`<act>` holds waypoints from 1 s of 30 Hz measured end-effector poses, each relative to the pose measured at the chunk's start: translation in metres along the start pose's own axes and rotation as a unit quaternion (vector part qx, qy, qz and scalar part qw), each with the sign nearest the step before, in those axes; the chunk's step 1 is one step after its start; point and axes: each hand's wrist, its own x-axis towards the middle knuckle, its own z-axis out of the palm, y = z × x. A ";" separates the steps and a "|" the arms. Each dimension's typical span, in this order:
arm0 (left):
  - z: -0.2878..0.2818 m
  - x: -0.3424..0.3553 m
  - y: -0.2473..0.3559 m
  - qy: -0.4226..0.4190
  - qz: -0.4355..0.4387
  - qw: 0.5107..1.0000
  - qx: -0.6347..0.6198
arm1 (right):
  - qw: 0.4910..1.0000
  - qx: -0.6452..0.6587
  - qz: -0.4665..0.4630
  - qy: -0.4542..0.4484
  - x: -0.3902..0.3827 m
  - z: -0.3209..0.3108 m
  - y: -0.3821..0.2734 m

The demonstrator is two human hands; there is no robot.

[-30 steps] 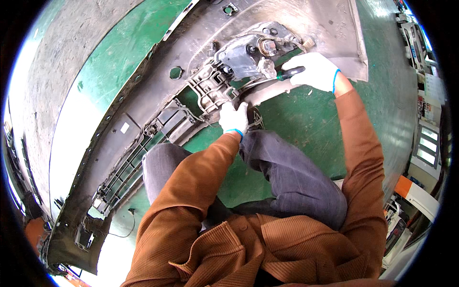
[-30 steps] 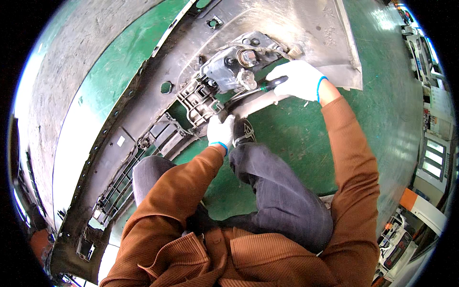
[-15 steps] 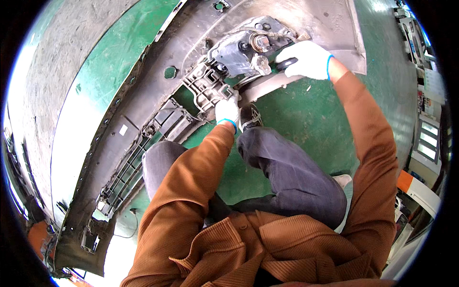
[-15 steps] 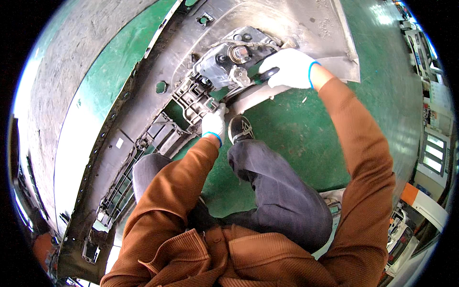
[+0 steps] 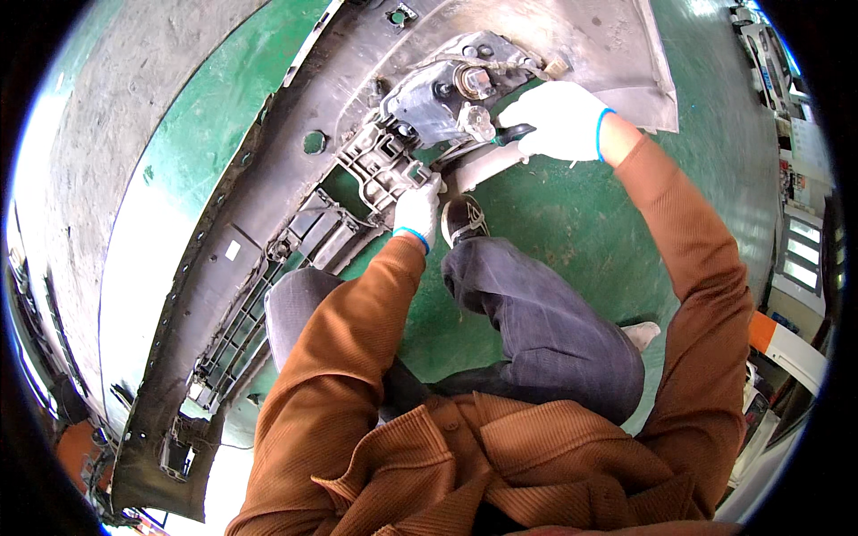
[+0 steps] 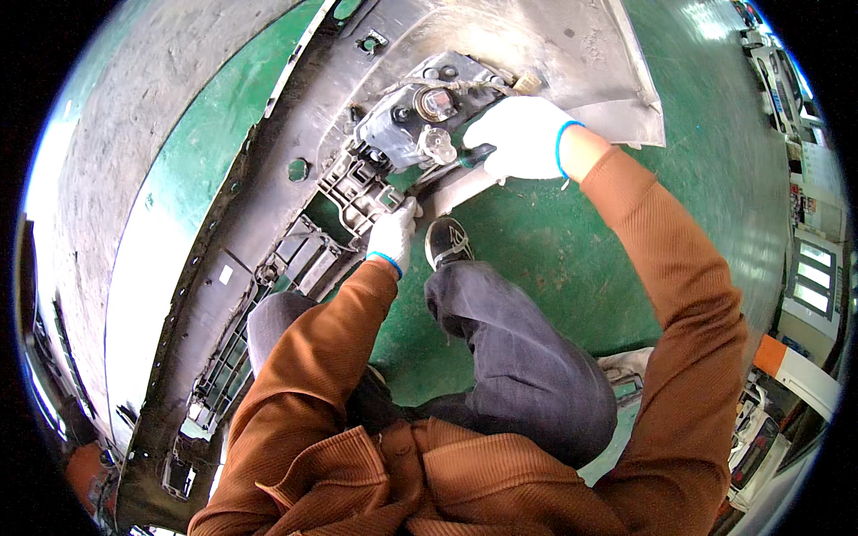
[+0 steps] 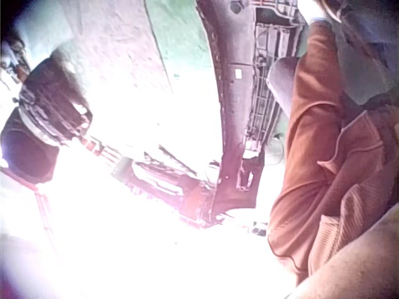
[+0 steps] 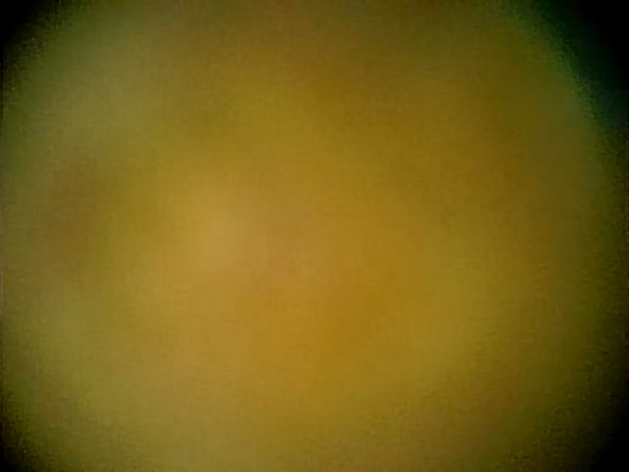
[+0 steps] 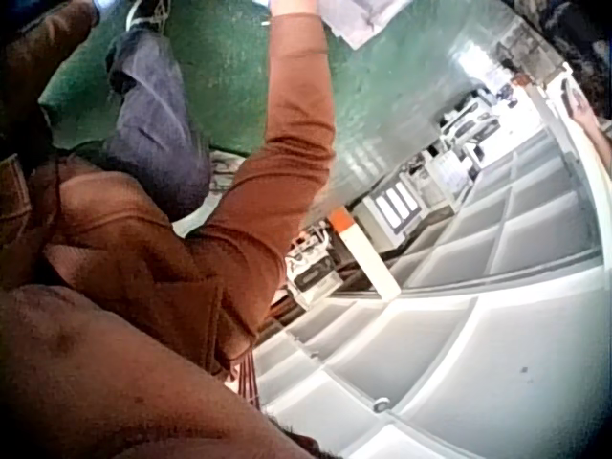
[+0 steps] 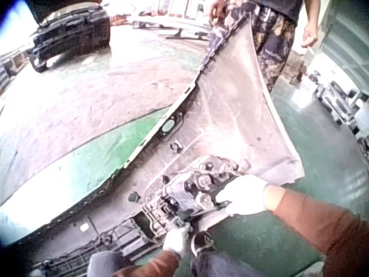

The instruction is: The person uses a screwdriver to remove screws and disassemble a car bumper cover. They remove a plastic trim piece and then proceed to detach a mechanical component from the bumper assembly.

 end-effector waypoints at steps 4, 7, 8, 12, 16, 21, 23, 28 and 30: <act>-0.003 -0.003 0.006 -0.027 -0.009 0.999 -0.026 | 0.988 0.138 0.043 -0.062 0.015 -0.002 0.021; -0.007 0.000 0.003 -0.030 -0.004 0.999 -0.039 | 0.934 0.308 0.143 -0.114 0.018 -0.001 0.031; -0.005 -0.003 0.008 -0.030 -0.009 0.999 -0.042 | 0.919 0.334 0.169 -0.121 0.018 -0.008 0.026; -0.004 -0.011 0.018 -0.044 -0.026 0.998 -0.023 | 0.897 0.381 0.181 -0.134 0.019 -0.008 0.037; -0.009 -0.004 0.002 -0.065 -0.018 0.995 -0.067 | 0.850 0.476 0.166 -0.152 0.011 0.012 0.063; -0.014 -0.002 0.004 -0.089 -0.029 0.993 -0.067 | 0.825 0.516 0.165 -0.162 -0.005 0.039 0.095; -0.014 -0.001 0.004 -0.088 -0.010 0.996 -0.032 | 0.806 0.548 0.159 -0.157 -0.009 0.045 0.097; -0.014 -0.008 0.014 -0.059 -0.028 0.998 0.010 | 0.856 0.386 0.290 -0.187 -0.001 0.015 0.039; -0.011 -0.008 0.014 -0.062 -0.023 0.998 0.017 | 0.990 0.088 0.111 -0.009 -0.013 0.032 0.034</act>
